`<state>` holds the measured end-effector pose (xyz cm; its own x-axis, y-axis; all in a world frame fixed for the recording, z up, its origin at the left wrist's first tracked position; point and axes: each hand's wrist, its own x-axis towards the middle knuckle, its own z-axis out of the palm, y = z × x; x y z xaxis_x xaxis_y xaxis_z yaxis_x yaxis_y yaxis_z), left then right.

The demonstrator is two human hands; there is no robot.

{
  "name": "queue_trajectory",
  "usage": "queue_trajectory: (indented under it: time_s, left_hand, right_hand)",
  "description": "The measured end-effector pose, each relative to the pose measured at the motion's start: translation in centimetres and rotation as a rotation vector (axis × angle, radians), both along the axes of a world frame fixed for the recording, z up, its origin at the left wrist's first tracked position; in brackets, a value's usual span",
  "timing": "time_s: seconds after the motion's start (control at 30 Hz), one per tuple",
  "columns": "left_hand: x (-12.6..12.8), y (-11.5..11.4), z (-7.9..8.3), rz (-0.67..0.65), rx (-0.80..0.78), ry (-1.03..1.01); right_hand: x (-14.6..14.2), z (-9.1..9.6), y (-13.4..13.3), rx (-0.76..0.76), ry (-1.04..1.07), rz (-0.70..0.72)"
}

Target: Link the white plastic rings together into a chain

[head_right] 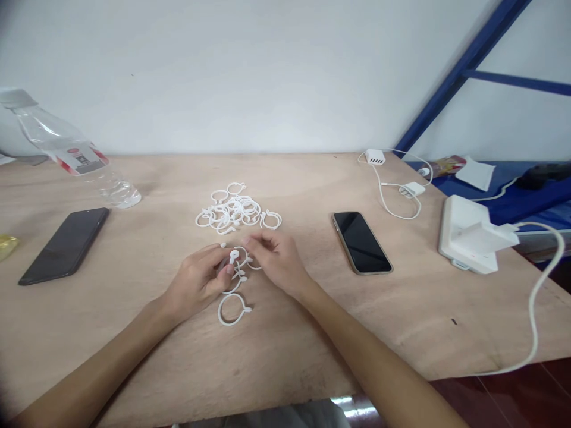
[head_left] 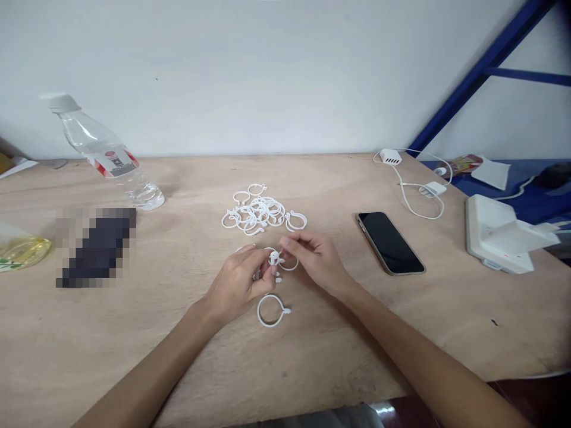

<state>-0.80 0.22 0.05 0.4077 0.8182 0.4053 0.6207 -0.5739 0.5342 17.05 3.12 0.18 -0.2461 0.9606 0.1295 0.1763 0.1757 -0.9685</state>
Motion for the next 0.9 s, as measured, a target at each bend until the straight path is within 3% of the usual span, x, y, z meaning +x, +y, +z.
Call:
queue_trajectory:
  time_s: [0.07,0.13,0.23,0.33,0.5,0.7,0.8,0.9]
  left_hand:
    - [-0.2,0.2,-0.3,0.012,0.015,0.023]
    - [-0.3,0.4,-0.5,0.02,0.036,0.054]
    - [-0.3,0.5,-0.7,0.013,0.071,0.08]
    - [-0.2,0.4,-0.6,0.006,0.083,0.084]
    - [0.0,0.2,-0.3,0.07,0.1,0.03]
    - [-0.2,0.4,-0.4,0.198,-0.004,-0.03]
    - [0.0,0.4,-0.3,0.241,-0.064,-0.117]
    - [0.3,0.3,-0.2,0.223,-0.18,-0.264]
  right_hand:
    - [0.9,-0.9,1.0,0.277,-0.272,-0.157]
    - [1.7,-1.8,1.8,0.451,-0.534,-0.22]
    - [2.2,-2.5,2.3,0.522,-0.748,-0.228]
    - [2.0,-2.4,2.0,0.57,-0.804,-0.227]
    - [1.4,-1.3,1.1,0.61,-0.554,-0.203]
    - [-0.1,-0.1,-0.2,0.263,-0.096,-0.084]
    - [-0.9,-0.1,-0.9,0.111,0.034,0.011]
    - [-1.4,-0.2,-1.6,0.066,0.08,0.111]
